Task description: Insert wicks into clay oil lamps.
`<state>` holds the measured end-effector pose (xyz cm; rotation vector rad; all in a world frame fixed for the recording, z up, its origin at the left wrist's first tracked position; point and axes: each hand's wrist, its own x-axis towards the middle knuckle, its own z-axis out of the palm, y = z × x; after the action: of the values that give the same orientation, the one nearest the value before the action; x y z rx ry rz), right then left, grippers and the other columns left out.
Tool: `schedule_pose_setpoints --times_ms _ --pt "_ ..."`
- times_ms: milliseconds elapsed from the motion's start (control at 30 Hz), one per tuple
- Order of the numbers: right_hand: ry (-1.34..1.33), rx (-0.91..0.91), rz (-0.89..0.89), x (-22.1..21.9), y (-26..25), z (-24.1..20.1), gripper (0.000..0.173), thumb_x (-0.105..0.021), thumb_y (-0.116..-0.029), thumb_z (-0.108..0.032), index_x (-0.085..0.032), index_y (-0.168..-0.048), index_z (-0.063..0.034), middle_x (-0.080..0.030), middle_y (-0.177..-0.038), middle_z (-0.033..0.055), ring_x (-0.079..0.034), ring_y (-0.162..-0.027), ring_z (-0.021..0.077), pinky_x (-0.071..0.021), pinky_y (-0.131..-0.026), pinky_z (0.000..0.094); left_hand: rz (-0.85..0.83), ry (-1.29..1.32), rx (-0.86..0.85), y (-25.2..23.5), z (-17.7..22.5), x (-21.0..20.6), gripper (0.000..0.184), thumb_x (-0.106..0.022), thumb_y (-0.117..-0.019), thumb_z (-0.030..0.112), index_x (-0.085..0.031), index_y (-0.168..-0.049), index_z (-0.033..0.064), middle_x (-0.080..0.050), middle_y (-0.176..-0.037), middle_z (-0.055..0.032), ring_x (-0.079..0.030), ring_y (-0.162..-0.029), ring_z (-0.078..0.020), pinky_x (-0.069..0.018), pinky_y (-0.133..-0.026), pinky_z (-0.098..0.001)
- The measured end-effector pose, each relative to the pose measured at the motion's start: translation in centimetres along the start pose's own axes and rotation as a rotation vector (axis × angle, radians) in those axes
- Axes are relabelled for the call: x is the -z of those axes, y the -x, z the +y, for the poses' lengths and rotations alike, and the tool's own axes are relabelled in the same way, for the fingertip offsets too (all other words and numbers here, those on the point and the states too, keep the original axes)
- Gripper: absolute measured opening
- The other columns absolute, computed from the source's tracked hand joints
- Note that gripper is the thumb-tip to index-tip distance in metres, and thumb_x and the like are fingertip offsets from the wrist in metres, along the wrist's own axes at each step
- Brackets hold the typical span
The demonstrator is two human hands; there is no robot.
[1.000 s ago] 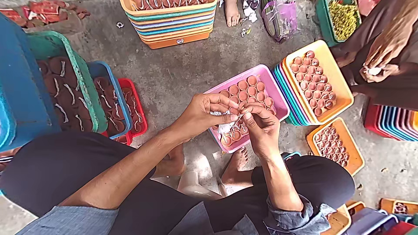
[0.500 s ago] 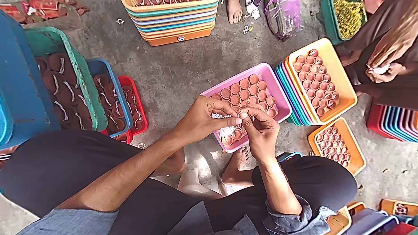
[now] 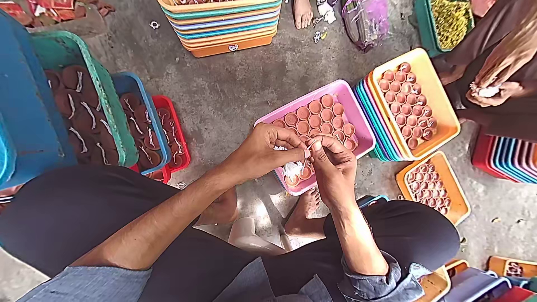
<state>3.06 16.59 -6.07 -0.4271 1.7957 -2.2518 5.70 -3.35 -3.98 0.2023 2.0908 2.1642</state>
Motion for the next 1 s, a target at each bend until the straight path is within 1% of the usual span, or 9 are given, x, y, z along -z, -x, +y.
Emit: schedule_pose_setpoints --times_ms 367,500,600,667,700,800,867,933,1000 --pt "-0.094 -0.041 -0.004 0.0 0.1 -0.2 0.012 -0.062 -0.1028 -0.008 -0.070 -0.110 -0.0025 -0.069 -0.099 0.0082 -0.069 -0.086 0.0137 -0.0609 -0.083 0.0327 -0.005 0.054 0.064 0.0 0.3 0.0 0.008 -0.072 -0.0940 0.005 -0.075 -0.098 -0.0001 -0.075 -0.085 -0.0065 -0.071 -0.074 -0.0110 -0.0605 -0.067 -0.0235" --pt "-0.084 -0.037 -0.007 0.0 0.1 -0.2 0.013 -0.064 -0.1021 -0.010 -0.070 -0.110 -0.0029 -0.069 -0.100 0.0076 -0.068 -0.088 0.0137 -0.0603 -0.085 0.0335 -0.011 0.073 0.079 0.0 0.3 0.0 0.009 -0.072 -0.0939 0.004 -0.075 -0.100 -0.0011 -0.075 -0.086 -0.0075 -0.072 -0.073 -0.0118 -0.0612 -0.066 -0.0242" --pt "-0.086 -0.041 -0.024 0.0 0.1 -0.3 0.013 -0.059 -0.1047 -0.011 -0.068 -0.110 -0.0041 -0.067 -0.102 0.0072 -0.067 -0.091 0.0141 -0.0589 -0.088 0.0349 -0.018 0.110 0.104 0.1 0.3 0.0 0.010 -0.071 -0.0951 0.005 -0.074 -0.101 -0.0019 -0.074 -0.085 -0.0083 -0.071 -0.074 -0.0126 -0.0617 -0.067 -0.0251" --pt "-0.099 -0.050 -0.018 -0.1 0.1 -0.4 0.015 -0.055 -0.1067 -0.012 -0.066 -0.111 -0.0049 -0.066 -0.106 0.0080 -0.066 -0.094 0.0149 -0.0581 -0.089 0.0344 0.000 0.171 0.134 0.1 0.5 -0.1 0.011 -0.066 -0.0983 0.006 -0.074 -0.101 -0.0022 -0.074 -0.085 -0.0083 -0.072 -0.074 -0.0126 -0.0622 -0.067 -0.0263" --pt "-0.109 -0.051 -0.011 -0.1 0.0 -0.6 0.015 -0.054 -0.1072 -0.013 -0.066 -0.112 -0.0054 -0.068 -0.108 0.0089 -0.067 -0.096 0.0155 -0.0583 -0.090 0.0349 0.008 0.198 0.154 0.1 0.7 0.0 0.014 -0.063 -0.1009 0.007 -0.073 -0.101 -0.0024 -0.075 -0.089 -0.0097 -0.073 -0.078 -0.0148 -0.0633 -0.069 -0.0287" --pt "-0.121 -0.037 0.026 0.4 -0.3 -1.0 0.015 -0.052 -0.1079 -0.014 -0.064 -0.111 -0.0053 -0.068 -0.111 0.0112 -0.068 -0.096 0.0167 -0.0587 -0.088 0.0346 -0.020 0.214 0.167 -0.1 0.5 0.5 0.023 -0.052 -0.1028 0.006 -0.072 -0.111 -0.0008 -0.073 -0.114 -0.0127 -0.072 -0.096 -0.0205 -0.0634 -0.076 -0.0328" --pt "-0.123 -0.013 0.069 0.9 -0.6 -1.4 0.014 -0.055 -0.1067 -0.013 -0.066 -0.110 -0.0048 -0.069 -0.105 0.0101 -0.068 -0.090 0.0156 -0.0592 -0.084 0.0331 -0.028 0.202 0.164 -0.1 0.5 0.5 0.028 -0.052 -0.0965 0.002 -0.069 -0.118 -0.0001 -0.072 -0.113 -0.0139 -0.072 -0.094 -0.0208 -0.0623 -0.076 -0.0324" --pt "-0.120 0.013 0.088 1.5 -0.9 -1.8 0.013 -0.056 -0.1060 -0.012 -0.067 -0.109 -0.0049 -0.070 -0.101 0.0091 -0.068 -0.087 0.0143 -0.0590 -0.080 0.0307 -0.042 0.205 0.149 -0.1 0.4 0.5 0.031 -0.054 -0.0953 -0.003 -0.066 -0.124 -0.0016 -0.073 -0.109 -0.0152 -0.072 -0.094 -0.0215 -0.0619 -0.078 -0.0319" --pt "-0.103 0.027 0.100 2.0 -1.0 -2.2 0.012 -0.058 -0.1046 -0.011 -0.068 -0.108 -0.0046 -0.070 -0.097 0.0078 -0.068 -0.084 0.0133 -0.0594 -0.079 0.0297 -0.048 0.205 0.125 -0.1 0.4 0.5 0.032 -0.057 -0.0955 -0.006 -0.065 -0.126 -0.0022 -0.074 -0.111 -0.0164 -0.073 -0.099 -0.0236 -0.0622 -0.083 -0.0327"
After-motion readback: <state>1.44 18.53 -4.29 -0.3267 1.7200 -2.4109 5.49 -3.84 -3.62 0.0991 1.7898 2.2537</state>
